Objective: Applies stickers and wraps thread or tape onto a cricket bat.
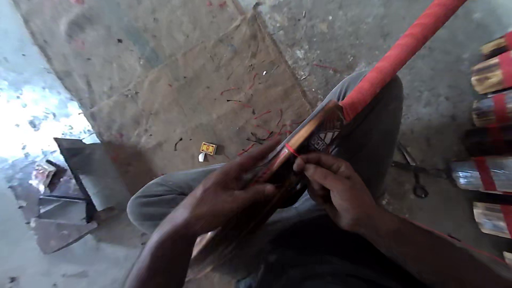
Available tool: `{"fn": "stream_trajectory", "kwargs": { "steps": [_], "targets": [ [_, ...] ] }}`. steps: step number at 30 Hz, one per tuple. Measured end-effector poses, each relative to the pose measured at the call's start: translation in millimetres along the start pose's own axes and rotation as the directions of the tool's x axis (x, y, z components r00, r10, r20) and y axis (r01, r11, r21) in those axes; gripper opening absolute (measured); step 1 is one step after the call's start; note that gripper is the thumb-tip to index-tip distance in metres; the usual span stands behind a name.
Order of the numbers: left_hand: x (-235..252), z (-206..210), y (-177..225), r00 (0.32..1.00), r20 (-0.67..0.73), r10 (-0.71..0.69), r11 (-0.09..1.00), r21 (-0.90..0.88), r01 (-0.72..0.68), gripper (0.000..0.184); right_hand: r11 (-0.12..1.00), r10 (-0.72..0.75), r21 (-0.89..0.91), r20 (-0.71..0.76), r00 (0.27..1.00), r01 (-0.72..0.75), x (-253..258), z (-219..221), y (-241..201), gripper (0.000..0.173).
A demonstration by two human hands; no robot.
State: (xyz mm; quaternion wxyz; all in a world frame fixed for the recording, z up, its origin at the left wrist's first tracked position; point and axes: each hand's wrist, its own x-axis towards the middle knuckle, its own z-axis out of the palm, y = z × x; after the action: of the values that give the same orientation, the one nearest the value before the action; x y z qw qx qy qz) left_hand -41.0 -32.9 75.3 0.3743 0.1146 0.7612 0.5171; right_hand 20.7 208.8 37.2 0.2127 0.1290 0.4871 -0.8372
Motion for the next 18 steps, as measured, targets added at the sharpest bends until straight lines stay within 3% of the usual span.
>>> {"fn": "stream_trajectory", "kwargs": {
  "steps": [1,2,3,4,7,10,18],
  "targets": [
    [-9,10,4,0.971,-0.229,0.073,0.95,0.312,0.002,0.061,1.0,0.011,-0.008,-0.004,1.0,-0.011,8,5,-6,0.024],
    [-14,28,3,0.898,-0.395,0.195,0.829,0.555,0.064,0.056,1.0,0.023,-0.018,-0.01,1.0,-0.023,14,11,-12,0.025],
    [-17,50,-3,0.825,-0.471,0.312,0.703,0.699,0.133,0.059,0.999,0.033,-0.029,-0.015,0.999,-0.034,18,15,-14,0.026],
    [-18,75,-11,0.784,-0.488,0.384,0.578,0.789,0.208,0.066,0.998,0.038,-0.048,-0.026,0.999,-0.039,18,19,-14,0.026],
    [-7,121,-45,0.772,-0.504,0.387,0.295,0.861,0.414,0.072,0.988,0.044,-0.148,-0.077,0.996,-0.055,0,14,-2,0.025],
    [0,119,-50,0.766,-0.498,0.406,0.28,0.866,0.415,0.071,0.981,0.055,-0.178,-0.139,0.989,-0.08,-22,-13,21,0.023],
    [0,108,-43,0.779,-0.45,0.436,0.328,0.886,0.328,0.075,0.994,0.105,0.022,-0.161,0.981,-0.103,-40,-38,46,0.02]
  ]
}}
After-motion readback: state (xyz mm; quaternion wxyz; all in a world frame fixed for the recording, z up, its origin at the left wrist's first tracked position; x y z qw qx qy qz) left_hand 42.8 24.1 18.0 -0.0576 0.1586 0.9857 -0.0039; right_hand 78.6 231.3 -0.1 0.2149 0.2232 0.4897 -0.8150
